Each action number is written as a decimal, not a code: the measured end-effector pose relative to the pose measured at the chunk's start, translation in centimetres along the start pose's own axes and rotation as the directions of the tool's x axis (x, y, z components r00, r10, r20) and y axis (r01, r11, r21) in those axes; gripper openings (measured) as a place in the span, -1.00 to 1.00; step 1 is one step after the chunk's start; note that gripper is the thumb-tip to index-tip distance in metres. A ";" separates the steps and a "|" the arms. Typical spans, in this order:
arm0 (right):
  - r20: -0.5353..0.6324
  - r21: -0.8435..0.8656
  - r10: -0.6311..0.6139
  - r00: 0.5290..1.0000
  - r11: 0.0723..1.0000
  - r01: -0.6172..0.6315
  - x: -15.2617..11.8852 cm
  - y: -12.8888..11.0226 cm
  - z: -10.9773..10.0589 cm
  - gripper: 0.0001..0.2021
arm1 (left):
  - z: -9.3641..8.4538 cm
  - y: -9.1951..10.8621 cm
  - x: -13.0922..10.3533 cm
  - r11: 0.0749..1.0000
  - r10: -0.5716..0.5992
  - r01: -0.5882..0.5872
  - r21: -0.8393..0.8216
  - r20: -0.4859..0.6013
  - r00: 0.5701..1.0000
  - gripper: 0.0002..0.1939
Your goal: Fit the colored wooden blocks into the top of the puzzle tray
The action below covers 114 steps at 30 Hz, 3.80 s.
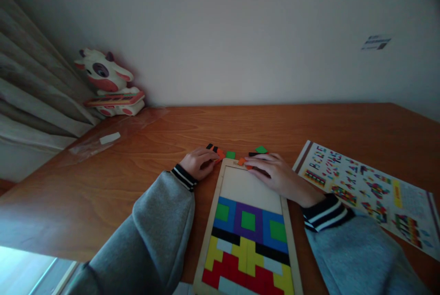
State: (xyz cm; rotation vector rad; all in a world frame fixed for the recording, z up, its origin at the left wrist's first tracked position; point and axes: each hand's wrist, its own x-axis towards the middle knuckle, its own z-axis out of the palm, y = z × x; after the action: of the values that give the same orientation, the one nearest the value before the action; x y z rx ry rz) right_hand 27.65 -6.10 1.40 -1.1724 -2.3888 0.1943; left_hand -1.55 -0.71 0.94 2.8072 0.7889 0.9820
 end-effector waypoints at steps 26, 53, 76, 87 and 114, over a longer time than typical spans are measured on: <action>0.089 0.659 0.353 0.931 0.680 -0.321 -0.2 -4.5 0.1 -0.72 | -0.4 0.9 -0.6 0.987 -0.084 0.076 0.145 0.047 0.995 -0.79; -0.013 0.704 0.548 0.837 0.599 -0.381 -0.8 -2.9 0.0 -0.67 | 0.1 3.2 0.4 0.946 0.160 -0.147 -0.290 0.024 0.987 -0.84; -0.209 0.329 0.508 0.836 0.841 -0.429 -0.9 -2.1 -1.1 -0.73 | -0.5 4.0 0.2 0.973 0.195 -0.162 -0.161 0.212 0.958 -0.60; -0.303 -0.050 0.475 0.826 0.858 -0.512 -2.3 3.3 -1.9 -0.63 | -0.2 4.5 0.0 0.986 0.157 -0.144 -0.087 0.171 0.973 -0.67; -0.197 -0.181 0.196 0.961 0.956 -0.232 1.1 2.4 0.8 -0.79 | -0.3 2.1 -0.1 0.976 -0.188 0.189 0.111 -0.013 0.982 -0.76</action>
State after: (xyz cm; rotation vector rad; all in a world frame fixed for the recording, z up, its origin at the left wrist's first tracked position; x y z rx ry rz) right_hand 28.40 -3.70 0.30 -1.4796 -2.1626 -0.0845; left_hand -0.83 -2.59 1.62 2.7558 1.1200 0.9385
